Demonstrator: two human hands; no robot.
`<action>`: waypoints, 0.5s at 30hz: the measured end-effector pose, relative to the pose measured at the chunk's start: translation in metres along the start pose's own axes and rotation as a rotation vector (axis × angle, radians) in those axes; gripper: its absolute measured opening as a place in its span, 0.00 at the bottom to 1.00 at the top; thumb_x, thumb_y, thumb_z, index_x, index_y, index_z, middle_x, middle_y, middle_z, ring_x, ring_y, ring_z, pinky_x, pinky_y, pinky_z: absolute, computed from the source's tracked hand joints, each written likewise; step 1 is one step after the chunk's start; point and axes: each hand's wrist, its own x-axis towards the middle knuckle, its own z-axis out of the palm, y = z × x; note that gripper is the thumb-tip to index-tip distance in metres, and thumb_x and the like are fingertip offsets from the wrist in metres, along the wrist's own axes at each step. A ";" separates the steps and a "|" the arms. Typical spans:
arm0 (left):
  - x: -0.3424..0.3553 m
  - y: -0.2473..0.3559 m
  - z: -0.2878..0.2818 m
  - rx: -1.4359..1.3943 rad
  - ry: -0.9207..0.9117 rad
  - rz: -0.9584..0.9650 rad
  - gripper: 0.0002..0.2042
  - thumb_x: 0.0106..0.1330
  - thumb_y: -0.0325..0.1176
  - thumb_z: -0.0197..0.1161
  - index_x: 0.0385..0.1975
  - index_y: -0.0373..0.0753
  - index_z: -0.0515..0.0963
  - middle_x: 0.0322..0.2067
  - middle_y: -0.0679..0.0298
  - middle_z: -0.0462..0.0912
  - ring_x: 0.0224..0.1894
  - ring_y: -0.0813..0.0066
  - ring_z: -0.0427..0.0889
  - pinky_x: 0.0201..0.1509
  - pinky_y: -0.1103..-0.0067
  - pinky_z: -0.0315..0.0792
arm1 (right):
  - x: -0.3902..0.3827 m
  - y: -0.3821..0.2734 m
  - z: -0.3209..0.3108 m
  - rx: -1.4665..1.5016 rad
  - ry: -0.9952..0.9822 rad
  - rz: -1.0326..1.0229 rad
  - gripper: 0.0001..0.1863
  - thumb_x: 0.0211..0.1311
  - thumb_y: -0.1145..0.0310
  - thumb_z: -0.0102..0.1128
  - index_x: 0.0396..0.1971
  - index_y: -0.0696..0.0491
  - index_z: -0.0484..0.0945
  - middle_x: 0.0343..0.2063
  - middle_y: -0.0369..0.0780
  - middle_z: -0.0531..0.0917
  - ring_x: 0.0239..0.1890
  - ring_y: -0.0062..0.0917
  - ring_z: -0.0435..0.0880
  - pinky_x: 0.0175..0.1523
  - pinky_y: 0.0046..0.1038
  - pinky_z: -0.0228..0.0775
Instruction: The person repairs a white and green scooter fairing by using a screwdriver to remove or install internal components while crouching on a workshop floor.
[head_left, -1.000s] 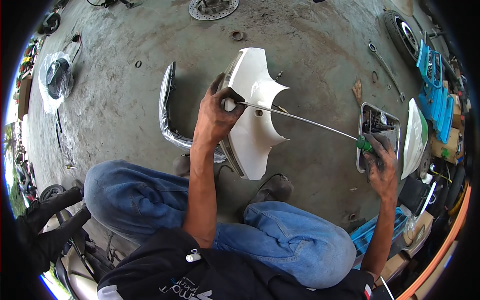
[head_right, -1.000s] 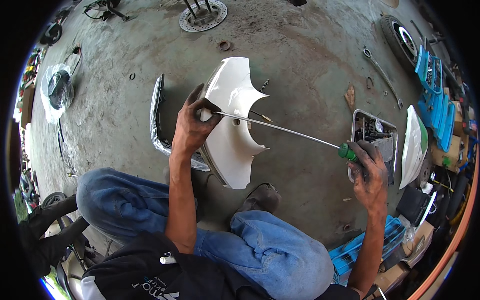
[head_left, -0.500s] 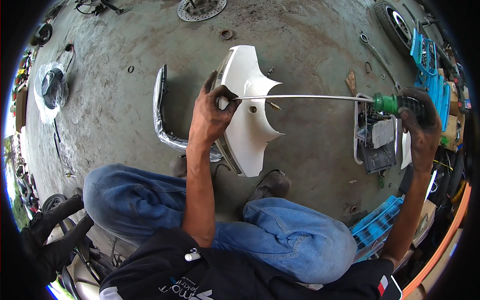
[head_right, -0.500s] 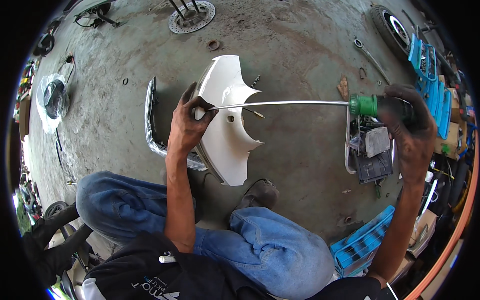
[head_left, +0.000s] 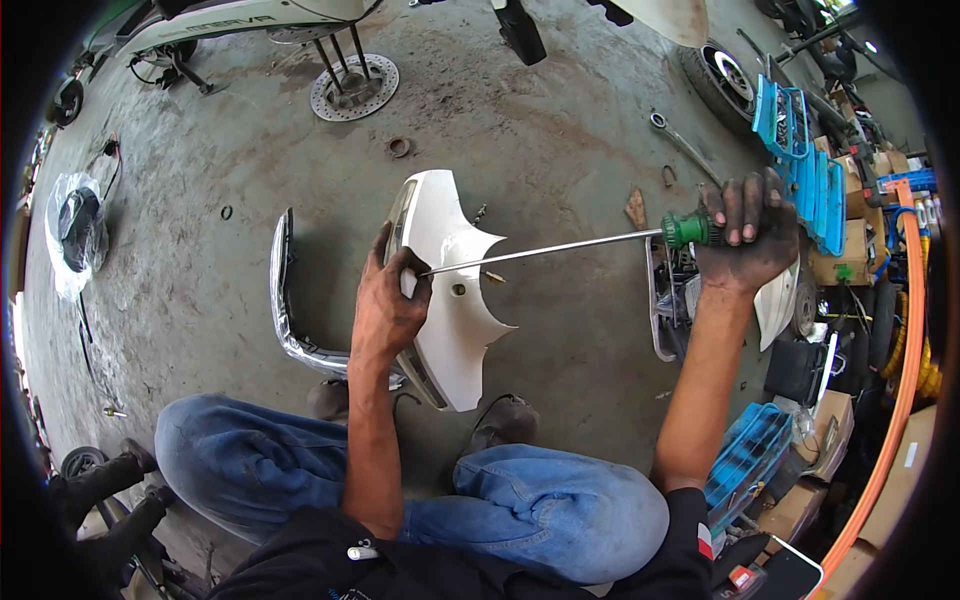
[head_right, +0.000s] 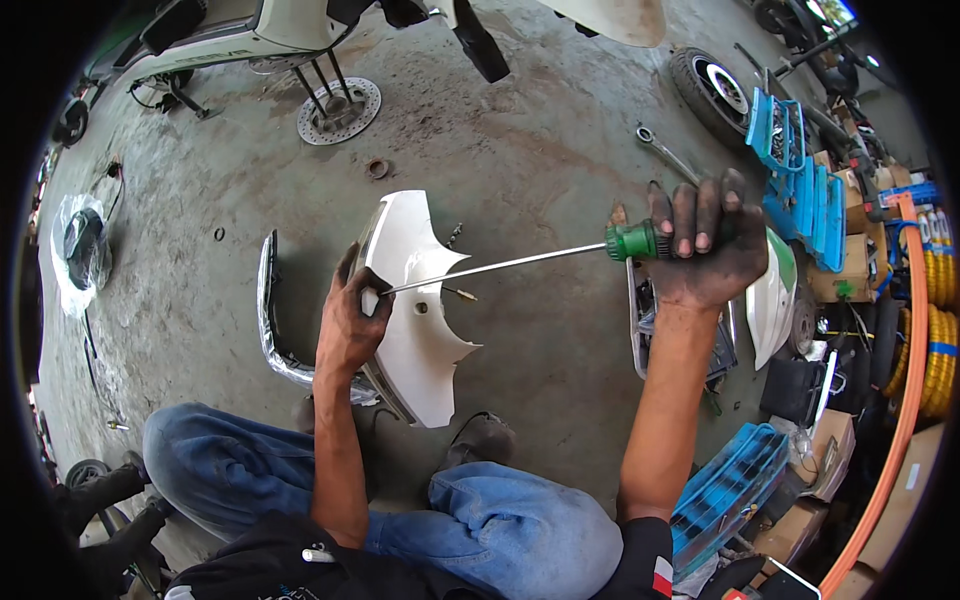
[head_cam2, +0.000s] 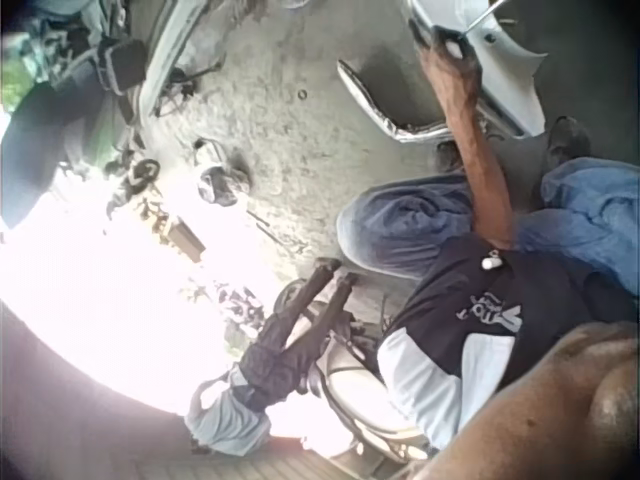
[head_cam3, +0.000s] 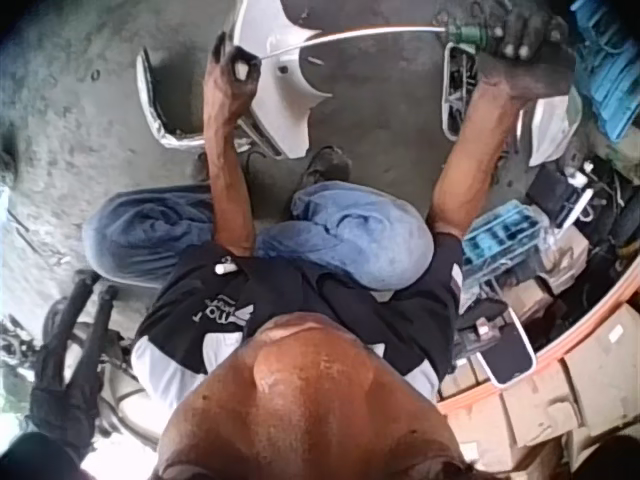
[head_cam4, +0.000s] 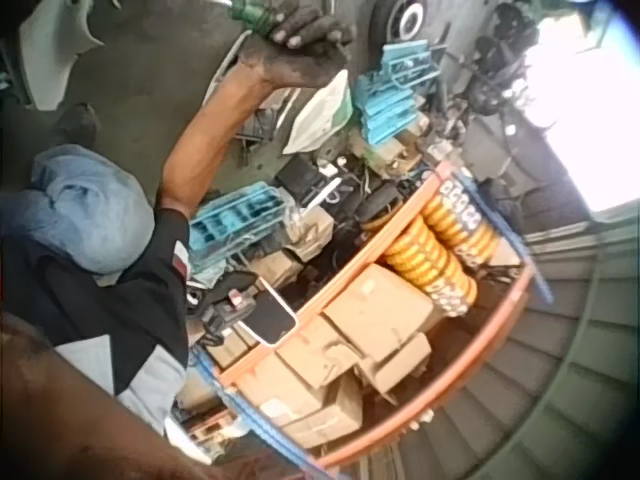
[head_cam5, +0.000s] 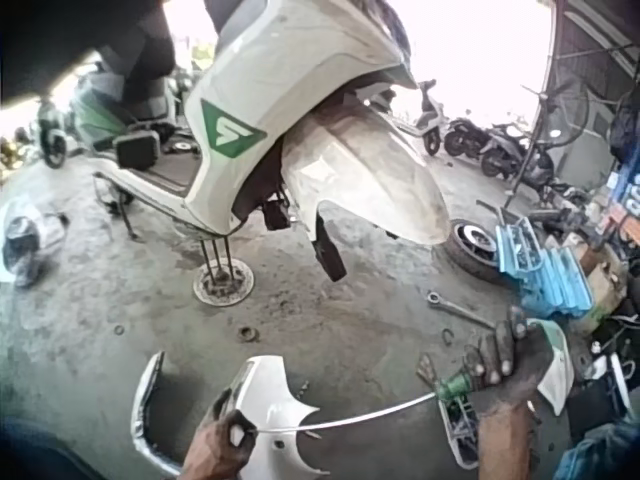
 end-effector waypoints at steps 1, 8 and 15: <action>0.000 0.001 -0.001 -0.005 0.000 -0.006 0.08 0.61 0.30 0.68 0.38 0.35 0.82 0.70 0.44 0.64 0.64 0.42 0.74 0.63 0.62 0.73 | 0.002 -0.005 0.005 -0.114 0.178 0.060 0.11 0.69 0.65 0.49 0.42 0.54 0.76 0.15 0.33 0.61 0.19 0.23 0.65 0.45 0.31 0.66; -0.003 0.006 -0.009 -0.013 -0.035 -0.075 0.10 0.59 0.29 0.70 0.39 0.34 0.82 0.72 0.47 0.63 0.70 0.45 0.68 0.69 0.61 0.69 | 0.012 -0.035 0.063 -1.806 0.399 0.407 0.23 0.72 0.49 0.61 0.41 0.59 0.83 0.31 0.39 0.83 0.35 0.24 0.80 0.45 0.28 0.71; -0.003 0.002 -0.004 -0.016 -0.030 -0.008 0.10 0.58 0.28 0.69 0.39 0.34 0.81 0.73 0.45 0.60 0.70 0.42 0.67 0.68 0.60 0.69 | 0.011 -0.061 0.047 -1.610 -0.270 0.354 0.18 0.70 0.63 0.65 0.54 0.55 0.75 0.42 0.38 0.82 0.44 0.25 0.81 0.51 0.32 0.73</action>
